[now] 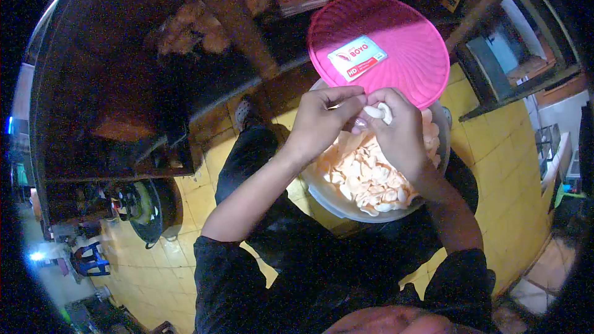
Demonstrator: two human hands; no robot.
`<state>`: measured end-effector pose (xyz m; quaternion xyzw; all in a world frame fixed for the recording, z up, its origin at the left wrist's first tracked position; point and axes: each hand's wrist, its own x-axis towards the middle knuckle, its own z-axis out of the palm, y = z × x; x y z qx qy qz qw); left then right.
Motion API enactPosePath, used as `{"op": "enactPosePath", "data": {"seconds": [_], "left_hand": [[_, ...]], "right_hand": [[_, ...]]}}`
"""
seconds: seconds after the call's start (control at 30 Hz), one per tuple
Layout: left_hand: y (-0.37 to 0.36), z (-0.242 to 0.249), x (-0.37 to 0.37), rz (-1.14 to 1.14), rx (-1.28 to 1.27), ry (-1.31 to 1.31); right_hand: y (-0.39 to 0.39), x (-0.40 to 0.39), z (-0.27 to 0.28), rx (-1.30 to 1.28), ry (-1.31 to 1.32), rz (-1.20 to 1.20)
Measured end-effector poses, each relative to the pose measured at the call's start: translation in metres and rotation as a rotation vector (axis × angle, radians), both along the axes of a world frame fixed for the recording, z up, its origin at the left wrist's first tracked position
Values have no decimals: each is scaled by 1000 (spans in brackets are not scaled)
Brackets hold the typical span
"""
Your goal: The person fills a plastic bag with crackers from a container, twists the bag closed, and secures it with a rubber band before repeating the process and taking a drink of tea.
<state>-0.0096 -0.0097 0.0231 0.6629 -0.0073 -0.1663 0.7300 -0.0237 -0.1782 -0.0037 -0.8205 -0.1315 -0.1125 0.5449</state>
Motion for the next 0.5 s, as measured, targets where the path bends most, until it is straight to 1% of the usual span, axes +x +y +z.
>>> {"op": "enactPosePath", "data": {"seconds": [0.07, 0.1, 0.17, 0.2, 0.27, 0.3, 0.37, 0.4, 0.43, 0.47, 0.5], "left_hand": [[0, -5, -1, -51, -39, -38], [1, -4, -1, -44, -42, -38], [4, -3, -1, -137, 110, -117], [5, -8, 0, -128, 108, -114], [8, -21, 4, -36, 262, -353], [10, -19, 4, -25, 260, -349], [16, -13, 4, 29, 578, -532], [19, -11, 6, 33, 579, -530], [21, -10, 8, 11, 651, -539], [21, -9, 9, -13, 722, -550], [21, -7, 9, -14, 720, -550]], "right_hand": [[0, -2, 10, 20, 253, 106], [-2, 0, 8, 17, 254, 113], [-8, 5, 1, 126, 225, 260], [-9, 6, 1, 123, 229, 269], [-10, 6, 6, 39, 173, 204], [-11, 7, 8, 35, 176, 214], [-14, 8, 9, -127, 209, -56], [-13, 11, 9, -108, 215, -83], [-12, 9, 12, -109, 217, -81], [-12, 6, 18, -159, 199, -71], [-9, 3, 24, -209, 180, -62]]}}
